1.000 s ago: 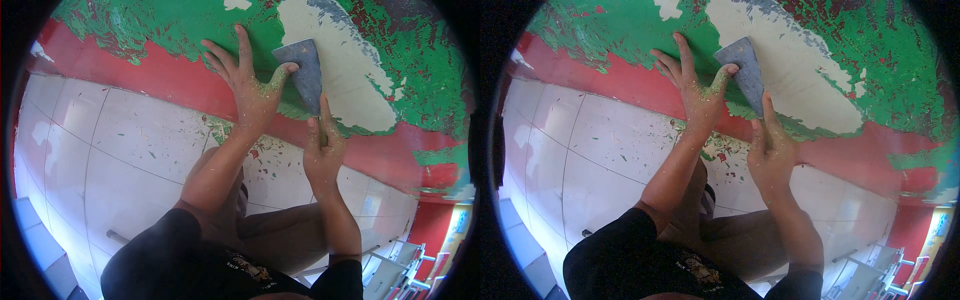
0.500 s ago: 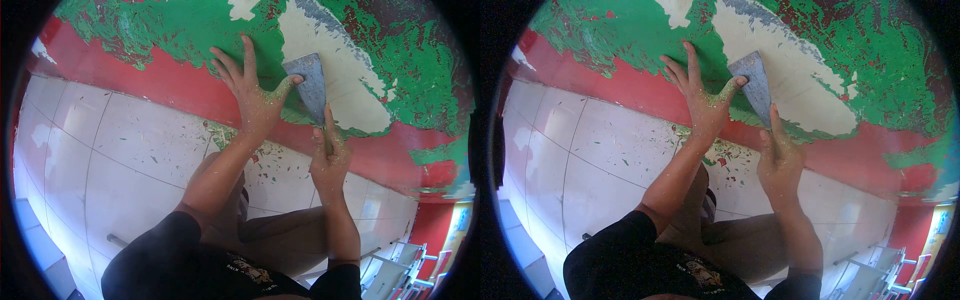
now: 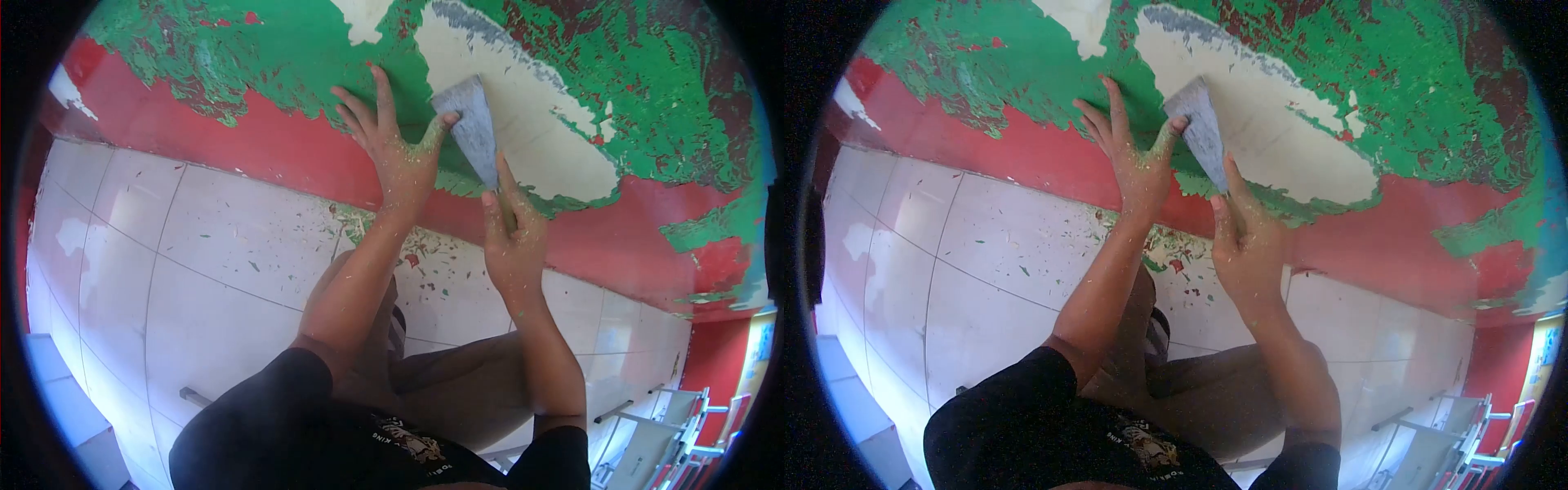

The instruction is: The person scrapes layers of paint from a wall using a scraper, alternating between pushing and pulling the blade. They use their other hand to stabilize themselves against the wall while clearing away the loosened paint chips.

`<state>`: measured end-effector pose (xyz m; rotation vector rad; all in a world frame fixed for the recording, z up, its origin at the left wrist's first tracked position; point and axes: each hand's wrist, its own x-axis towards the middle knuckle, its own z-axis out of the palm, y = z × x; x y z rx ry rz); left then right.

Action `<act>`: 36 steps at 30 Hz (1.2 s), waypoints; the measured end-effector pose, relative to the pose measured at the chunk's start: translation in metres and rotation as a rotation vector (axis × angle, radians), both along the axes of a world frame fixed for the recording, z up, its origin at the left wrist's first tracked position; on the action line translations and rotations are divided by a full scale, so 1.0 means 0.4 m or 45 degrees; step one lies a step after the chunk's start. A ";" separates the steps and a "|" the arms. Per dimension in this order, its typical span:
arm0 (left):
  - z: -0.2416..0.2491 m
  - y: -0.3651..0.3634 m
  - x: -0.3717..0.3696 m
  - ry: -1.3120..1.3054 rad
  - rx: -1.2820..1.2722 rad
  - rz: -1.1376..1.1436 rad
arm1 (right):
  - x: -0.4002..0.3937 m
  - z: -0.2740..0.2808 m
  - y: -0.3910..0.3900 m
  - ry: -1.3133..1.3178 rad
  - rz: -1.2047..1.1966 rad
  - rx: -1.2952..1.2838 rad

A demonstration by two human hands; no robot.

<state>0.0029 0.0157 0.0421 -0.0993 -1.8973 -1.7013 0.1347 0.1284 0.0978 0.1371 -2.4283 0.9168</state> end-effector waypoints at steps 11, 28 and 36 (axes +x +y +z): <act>0.007 0.013 0.002 -0.064 -0.068 0.065 | -0.020 0.009 -0.031 -0.105 -0.073 -0.256; -0.010 -0.020 0.000 0.037 -0.119 0.017 | 0.014 0.035 0.000 -0.194 -0.091 0.003; -0.020 -0.016 -0.009 0.023 -0.069 0.005 | -0.004 0.033 -0.032 -0.244 -0.116 -0.073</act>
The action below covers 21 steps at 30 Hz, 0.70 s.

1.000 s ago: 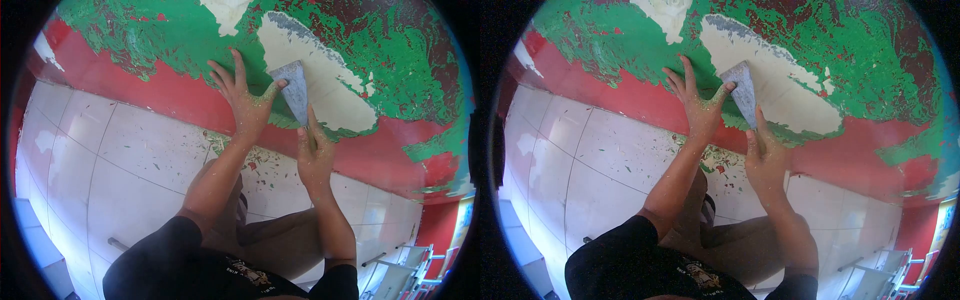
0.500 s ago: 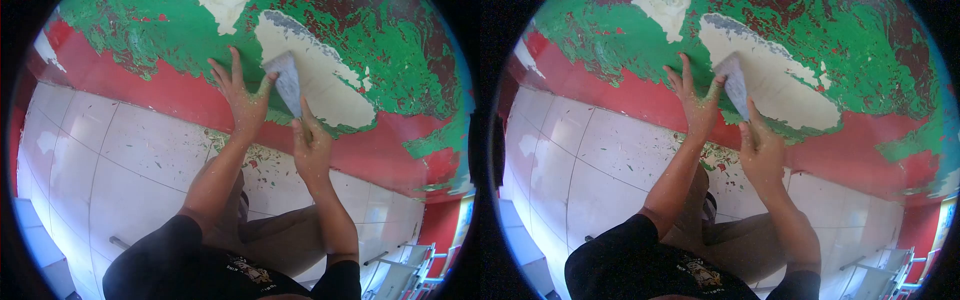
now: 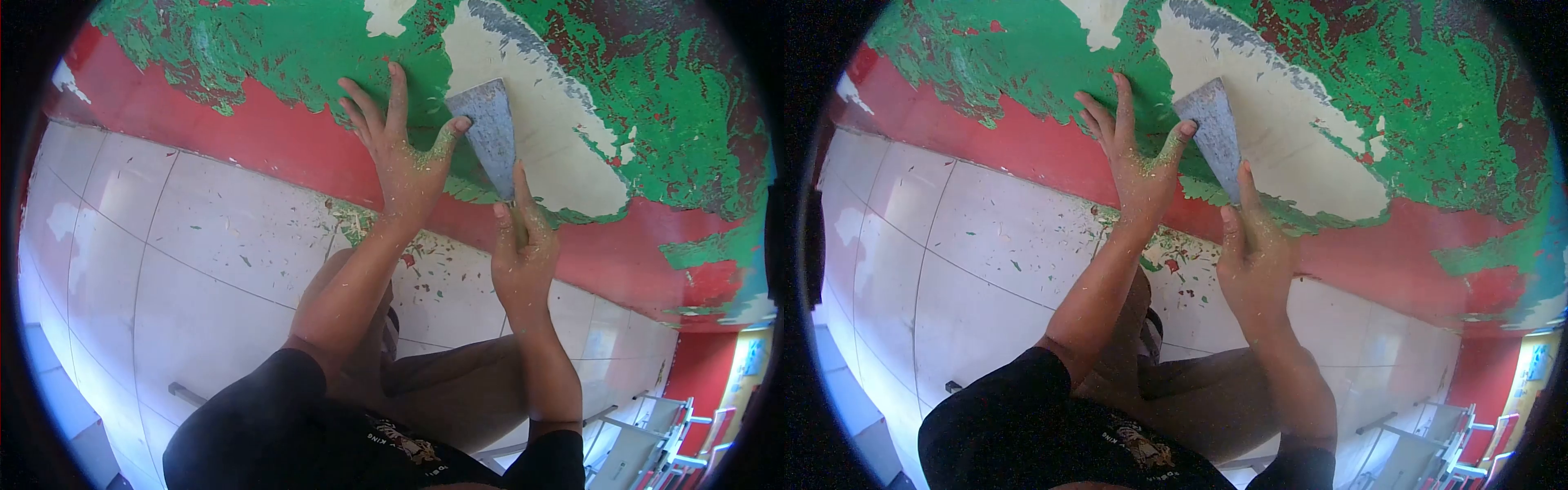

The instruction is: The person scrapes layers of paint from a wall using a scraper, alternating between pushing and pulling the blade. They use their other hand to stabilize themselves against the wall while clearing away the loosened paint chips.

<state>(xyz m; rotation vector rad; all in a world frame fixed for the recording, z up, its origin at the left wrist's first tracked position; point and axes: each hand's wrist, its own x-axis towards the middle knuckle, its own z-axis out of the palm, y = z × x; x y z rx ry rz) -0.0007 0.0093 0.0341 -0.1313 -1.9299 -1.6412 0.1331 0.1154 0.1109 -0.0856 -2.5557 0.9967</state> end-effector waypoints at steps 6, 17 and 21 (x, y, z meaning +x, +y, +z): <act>0.017 0.006 -0.003 -0.024 0.112 0.025 | -0.045 -0.010 -0.046 0.086 0.079 -0.058; 0.044 -0.034 -0.003 -0.018 -0.062 -0.009 | 0.004 -0.015 0.001 0.118 0.036 0.077; 0.042 -0.022 -0.013 -0.028 -0.076 0.005 | -0.008 -0.040 -0.010 0.196 -0.018 0.115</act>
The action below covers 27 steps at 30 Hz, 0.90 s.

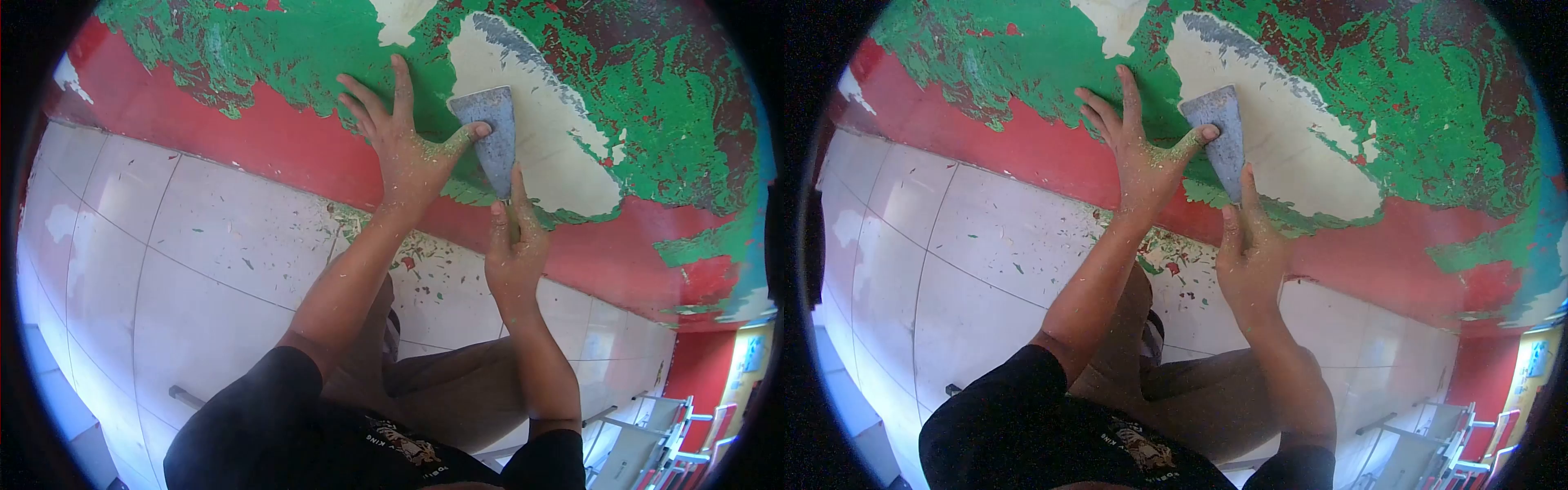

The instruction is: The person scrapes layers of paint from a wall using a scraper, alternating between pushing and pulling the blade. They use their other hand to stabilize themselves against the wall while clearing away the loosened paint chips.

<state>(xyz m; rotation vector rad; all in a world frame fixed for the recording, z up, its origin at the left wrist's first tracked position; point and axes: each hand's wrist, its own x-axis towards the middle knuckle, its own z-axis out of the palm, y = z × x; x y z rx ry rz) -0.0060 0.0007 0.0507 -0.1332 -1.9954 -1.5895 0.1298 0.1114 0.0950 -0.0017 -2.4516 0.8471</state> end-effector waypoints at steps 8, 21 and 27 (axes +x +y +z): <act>-0.021 0.021 -0.028 0.091 0.109 0.065 | -0.039 0.022 -0.024 0.014 0.004 -0.056; -0.005 -0.002 -0.001 0.038 0.046 -0.011 | 0.000 0.001 -0.007 0.002 -0.018 0.059; -0.008 0.015 -0.008 0.063 0.079 0.021 | -0.007 0.000 -0.018 -0.030 -0.041 -0.013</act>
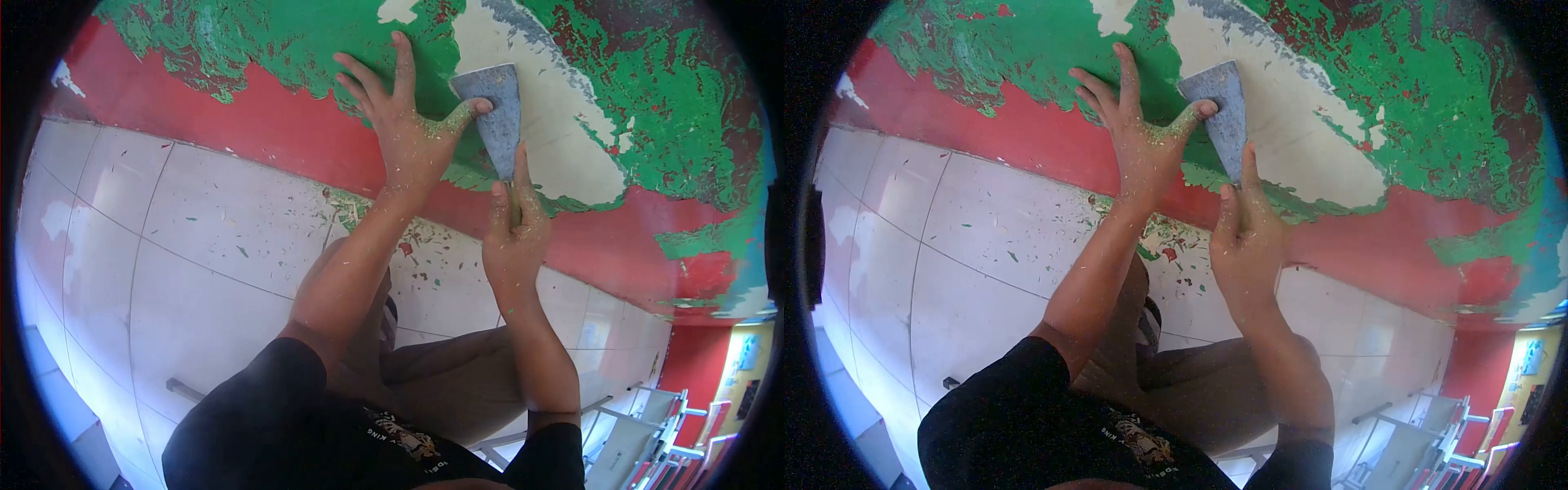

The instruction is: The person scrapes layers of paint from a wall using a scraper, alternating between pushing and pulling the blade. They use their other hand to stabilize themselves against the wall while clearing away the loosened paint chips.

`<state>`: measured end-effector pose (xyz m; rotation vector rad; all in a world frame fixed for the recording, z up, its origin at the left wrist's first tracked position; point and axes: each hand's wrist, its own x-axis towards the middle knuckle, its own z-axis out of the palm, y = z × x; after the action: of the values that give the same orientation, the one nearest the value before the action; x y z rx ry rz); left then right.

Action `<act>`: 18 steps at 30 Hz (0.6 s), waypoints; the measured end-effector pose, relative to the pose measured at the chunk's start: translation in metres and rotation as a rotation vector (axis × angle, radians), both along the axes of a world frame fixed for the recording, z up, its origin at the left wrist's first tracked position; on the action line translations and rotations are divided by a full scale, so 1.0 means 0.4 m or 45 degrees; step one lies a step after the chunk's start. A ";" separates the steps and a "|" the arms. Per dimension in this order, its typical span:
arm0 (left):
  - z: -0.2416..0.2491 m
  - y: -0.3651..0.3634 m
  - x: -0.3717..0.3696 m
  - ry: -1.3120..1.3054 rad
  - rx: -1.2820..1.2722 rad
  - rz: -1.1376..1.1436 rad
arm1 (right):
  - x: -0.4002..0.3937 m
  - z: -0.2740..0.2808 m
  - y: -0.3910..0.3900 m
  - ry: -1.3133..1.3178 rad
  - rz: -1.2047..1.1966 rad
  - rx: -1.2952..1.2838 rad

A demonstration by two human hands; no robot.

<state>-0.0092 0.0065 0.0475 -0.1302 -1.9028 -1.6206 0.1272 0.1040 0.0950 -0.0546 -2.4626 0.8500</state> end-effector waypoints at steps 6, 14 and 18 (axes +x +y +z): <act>-0.009 0.008 0.000 0.070 0.045 0.029 | 0.031 0.054 -0.021 -0.240 -0.089 0.058; 0.011 -0.013 0.010 0.006 -0.003 -0.030 | 0.018 0.030 0.001 0.111 0.069 0.107; 0.011 -0.009 0.008 0.021 -0.003 -0.021 | 0.012 0.027 -0.014 -0.019 -0.016 0.037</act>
<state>-0.0059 0.0028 0.0521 -0.1603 -1.8958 -1.6234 0.1320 0.0985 0.1057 -0.0662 -2.4858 0.8108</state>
